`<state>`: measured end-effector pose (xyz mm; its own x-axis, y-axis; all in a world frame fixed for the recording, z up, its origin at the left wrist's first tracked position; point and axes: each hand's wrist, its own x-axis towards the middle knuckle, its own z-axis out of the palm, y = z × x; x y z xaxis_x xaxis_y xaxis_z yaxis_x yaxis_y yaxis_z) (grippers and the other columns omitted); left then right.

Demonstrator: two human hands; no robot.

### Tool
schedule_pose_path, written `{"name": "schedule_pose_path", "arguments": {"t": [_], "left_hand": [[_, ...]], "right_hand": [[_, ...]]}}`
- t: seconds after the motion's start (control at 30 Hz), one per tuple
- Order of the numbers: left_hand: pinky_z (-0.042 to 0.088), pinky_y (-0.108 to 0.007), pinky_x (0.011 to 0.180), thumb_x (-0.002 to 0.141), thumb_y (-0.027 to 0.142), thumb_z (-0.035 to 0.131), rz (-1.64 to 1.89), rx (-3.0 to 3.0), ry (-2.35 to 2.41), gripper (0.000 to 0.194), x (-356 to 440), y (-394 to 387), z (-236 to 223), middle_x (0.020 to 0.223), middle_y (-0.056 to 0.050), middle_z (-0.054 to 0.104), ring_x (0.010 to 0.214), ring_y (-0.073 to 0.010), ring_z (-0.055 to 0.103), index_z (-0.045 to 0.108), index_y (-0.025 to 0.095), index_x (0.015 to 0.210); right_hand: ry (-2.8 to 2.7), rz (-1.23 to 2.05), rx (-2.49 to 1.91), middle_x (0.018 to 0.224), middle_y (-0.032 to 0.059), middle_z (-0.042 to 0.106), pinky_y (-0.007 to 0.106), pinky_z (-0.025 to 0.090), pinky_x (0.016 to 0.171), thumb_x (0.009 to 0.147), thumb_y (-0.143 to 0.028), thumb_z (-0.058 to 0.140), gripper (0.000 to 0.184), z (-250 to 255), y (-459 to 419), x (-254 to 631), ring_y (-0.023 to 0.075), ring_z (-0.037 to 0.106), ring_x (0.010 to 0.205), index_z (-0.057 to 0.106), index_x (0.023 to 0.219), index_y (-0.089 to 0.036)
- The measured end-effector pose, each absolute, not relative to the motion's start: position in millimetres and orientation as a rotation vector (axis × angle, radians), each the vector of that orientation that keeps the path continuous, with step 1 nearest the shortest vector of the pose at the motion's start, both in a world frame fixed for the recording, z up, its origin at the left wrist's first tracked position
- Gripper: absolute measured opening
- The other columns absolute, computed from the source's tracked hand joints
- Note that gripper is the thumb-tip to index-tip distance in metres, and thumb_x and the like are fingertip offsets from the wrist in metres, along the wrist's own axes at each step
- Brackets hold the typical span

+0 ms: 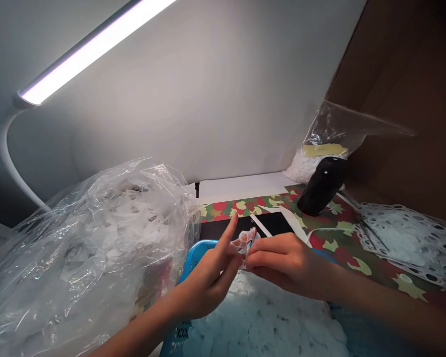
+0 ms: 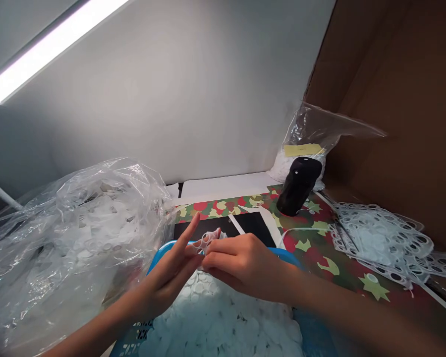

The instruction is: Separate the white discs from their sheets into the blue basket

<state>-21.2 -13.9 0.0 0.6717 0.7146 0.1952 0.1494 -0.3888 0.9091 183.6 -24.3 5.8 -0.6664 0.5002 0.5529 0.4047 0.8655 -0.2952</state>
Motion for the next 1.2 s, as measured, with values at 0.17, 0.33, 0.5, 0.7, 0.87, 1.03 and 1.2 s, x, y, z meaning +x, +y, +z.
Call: {"name": "schedule_pose_path", "arguments": {"t": [0.17, 0.33, 0.5, 0.7, 0.87, 1.03, 1.2], "left_hand": [[0.030, -0.023, 0.057, 0.094, 0.020, 0.036, 0.846, 1.733, 0.761, 0.060, -20, -10, 1, 0.068, 0.003, 0.041, 0.060, -0.0104, 0.032, 0.006, 0.024, 0.146], [0.034, -0.022, 0.060, 0.093, 0.019, 0.037, 0.820, 1.645, 0.738, 0.061, -20, -11, 1, 0.070, 0.002, 0.047, 0.061, -0.0102, 0.036, 0.008, 0.025, 0.146], [0.044, -0.029, 0.081, 0.091, 0.018, 0.040, 0.918, 1.420, 0.710, 0.058, -19, -4, 2, 0.084, -0.002, 0.059, 0.076, -0.0123, 0.051, 0.017, 0.024, 0.144], [0.047, -0.031, 0.081, 0.087, 0.017, 0.048, 0.937, 1.308, 0.667, 0.062, -21, 3, 4, 0.091, -0.007, 0.067, 0.086, -0.0161, 0.059, 0.021, 0.020, 0.143], [0.047, -0.027, 0.077, 0.084, 0.021, 0.059, 0.960, 1.334, 0.694, 0.070, -19, 1, 5, 0.078, -0.003, 0.065, 0.083, -0.0148, 0.060, 0.020, 0.020, 0.143], [0.046, -0.024, 0.068, 0.084, 0.023, 0.060, 0.939, 1.342, 0.695, 0.072, -19, 1, 3, 0.082, -0.004, 0.064, 0.077, -0.0126, 0.058, 0.020, 0.022, 0.143], [0.043, -0.024, 0.063, 0.087, 0.025, 0.056, 0.883, 1.445, 0.724, 0.070, -21, -3, 0, 0.074, -0.001, 0.058, 0.070, -0.0121, 0.053, 0.016, 0.025, 0.144]], "right_hand": [[-2.544, 0.151, -0.486, 0.077, 0.0017, 0.059, 0.025, 0.035, 0.051, 0.091, -0.010, 0.044, 0.015, 10, -27, 183, 0.0106, 0.051, 0.063, 0.057, 0.091, -0.017], [-2.564, 0.524, -0.410, 0.083, 0.0036, 0.060, 0.021, 0.044, 0.065, 0.090, -0.015, 0.050, 0.008, 17, -26, 183, 0.0110, 0.055, 0.076, 0.056, 0.085, -0.016], [-2.698, 0.933, -0.220, 0.083, -0.0005, 0.064, 0.017, 0.046, 0.071, 0.087, -0.016, 0.055, 0.005, 13, -34, 182, 0.0091, 0.060, 0.081, 0.058, 0.085, -0.019], [-2.606, 0.801, -0.401, 0.080, 0.0011, 0.063, 0.019, 0.044, 0.061, 0.089, -0.028, 0.055, 0.014, 9, -36, 180, 0.0093, 0.059, 0.069, 0.060, 0.096, -0.018], [-2.250, 0.494, -0.733, 0.088, 0.0043, 0.059, 0.023, 0.047, 0.065, 0.090, -0.021, 0.052, 0.012, 11, -25, 181, 0.0108, 0.056, 0.073, 0.058, 0.100, -0.017], [-2.193, 0.353, -0.744, 0.097, 0.0051, 0.059, 0.024, 0.050, 0.072, 0.089, -0.018, 0.054, 0.017, 7, -19, 182, 0.0119, 0.057, 0.084, 0.058, 0.106, -0.019], [-2.211, 0.325, -0.777, 0.095, 0.0046, 0.059, 0.023, 0.048, 0.068, 0.089, -0.016, 0.053, 0.016, 5, -19, 183, 0.0113, 0.057, 0.080, 0.060, 0.103, -0.019]]}}
